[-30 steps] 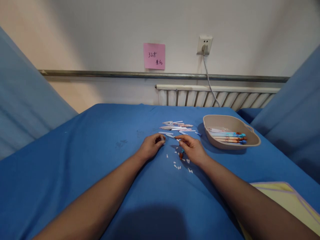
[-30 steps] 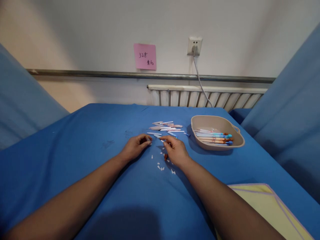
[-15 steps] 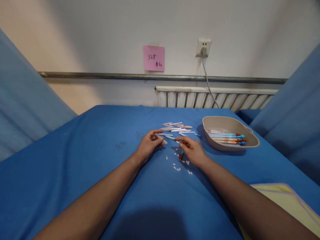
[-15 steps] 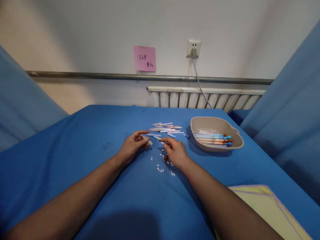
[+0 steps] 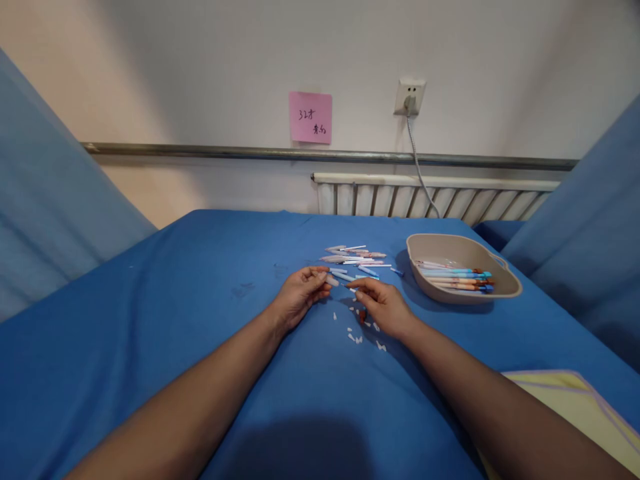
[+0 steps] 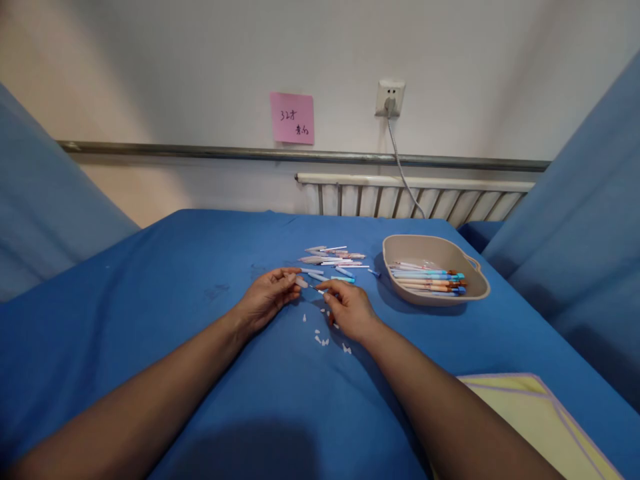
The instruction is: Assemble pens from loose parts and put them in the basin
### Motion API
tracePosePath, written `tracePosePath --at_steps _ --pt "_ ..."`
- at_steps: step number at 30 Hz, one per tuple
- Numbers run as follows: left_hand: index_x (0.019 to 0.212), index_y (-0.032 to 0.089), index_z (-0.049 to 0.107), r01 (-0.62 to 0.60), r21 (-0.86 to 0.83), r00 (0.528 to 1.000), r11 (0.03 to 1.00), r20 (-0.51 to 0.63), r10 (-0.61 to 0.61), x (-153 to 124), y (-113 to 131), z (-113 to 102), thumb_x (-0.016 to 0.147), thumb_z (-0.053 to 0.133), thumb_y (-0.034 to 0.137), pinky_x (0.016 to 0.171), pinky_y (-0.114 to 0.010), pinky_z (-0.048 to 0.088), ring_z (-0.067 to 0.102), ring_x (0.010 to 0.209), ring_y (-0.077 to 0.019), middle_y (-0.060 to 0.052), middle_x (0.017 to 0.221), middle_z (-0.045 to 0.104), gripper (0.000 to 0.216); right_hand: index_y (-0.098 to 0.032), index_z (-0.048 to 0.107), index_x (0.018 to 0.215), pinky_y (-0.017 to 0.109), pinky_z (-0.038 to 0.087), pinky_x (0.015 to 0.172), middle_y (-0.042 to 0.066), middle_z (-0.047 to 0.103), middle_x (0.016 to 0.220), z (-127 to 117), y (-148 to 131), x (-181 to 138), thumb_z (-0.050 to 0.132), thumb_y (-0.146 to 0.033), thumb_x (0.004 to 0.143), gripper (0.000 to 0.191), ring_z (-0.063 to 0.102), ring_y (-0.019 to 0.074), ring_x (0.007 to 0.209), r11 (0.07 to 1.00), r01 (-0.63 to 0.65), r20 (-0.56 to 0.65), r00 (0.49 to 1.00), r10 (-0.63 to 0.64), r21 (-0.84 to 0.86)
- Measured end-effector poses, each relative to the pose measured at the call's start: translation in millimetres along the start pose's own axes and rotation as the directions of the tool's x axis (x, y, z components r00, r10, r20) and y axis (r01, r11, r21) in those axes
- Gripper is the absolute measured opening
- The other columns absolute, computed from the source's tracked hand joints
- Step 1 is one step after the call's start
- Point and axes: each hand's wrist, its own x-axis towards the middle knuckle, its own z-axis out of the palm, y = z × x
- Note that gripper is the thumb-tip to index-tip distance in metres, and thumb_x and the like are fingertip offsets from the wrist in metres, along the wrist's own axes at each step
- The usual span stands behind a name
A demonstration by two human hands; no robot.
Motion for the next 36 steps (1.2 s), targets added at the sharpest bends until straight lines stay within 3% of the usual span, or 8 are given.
tracePosePath --at_steps 13,32,36 --pt "0.091 0.011 0.060 -0.161 0.108 0.986 0.981 -0.032 0.165 1.7 -7.3 2.5 0.064 0.078 0.026 0.060 -0.021 0.050 0.062 0.061 -0.0102 -0.003 0.072 0.067 0.036 -0.021 0.064 0.101 0.023 0.049 0.048 0.002 0.061 0.087 1.3 0.8 -1.2 0.050 -0.029 0.082 0.025 0.054 0.0078 0.049 1.000 0.005 0.027 1.000 -0.005 -0.013" --pt "0.096 0.012 0.059 -0.214 0.198 0.976 0.956 0.009 0.217 -5.5 -3.9 7.4 0.066 0.073 0.019 0.067 -0.025 0.047 0.061 0.067 -0.0111 -0.006 0.086 0.069 0.034 -0.021 0.064 0.102 0.022 0.048 0.049 0.002 0.061 0.086 0.3 -3.1 -2.3 0.050 -0.029 0.081 0.026 0.055 0.0083 0.051 0.999 0.008 0.011 1.000 -0.008 -0.045" --pt "0.095 0.012 0.060 -0.207 0.197 0.978 0.958 0.012 0.209 -6.1 -4.0 8.6 0.063 0.075 0.017 0.067 -0.025 0.047 0.062 0.068 -0.0119 -0.006 0.085 0.069 0.036 -0.020 0.061 0.101 0.023 0.048 0.050 -0.001 0.059 0.076 0.4 -5.9 -2.8 0.049 -0.029 0.082 0.024 0.056 0.0086 0.048 0.999 -0.017 0.029 0.999 0.018 -0.036"
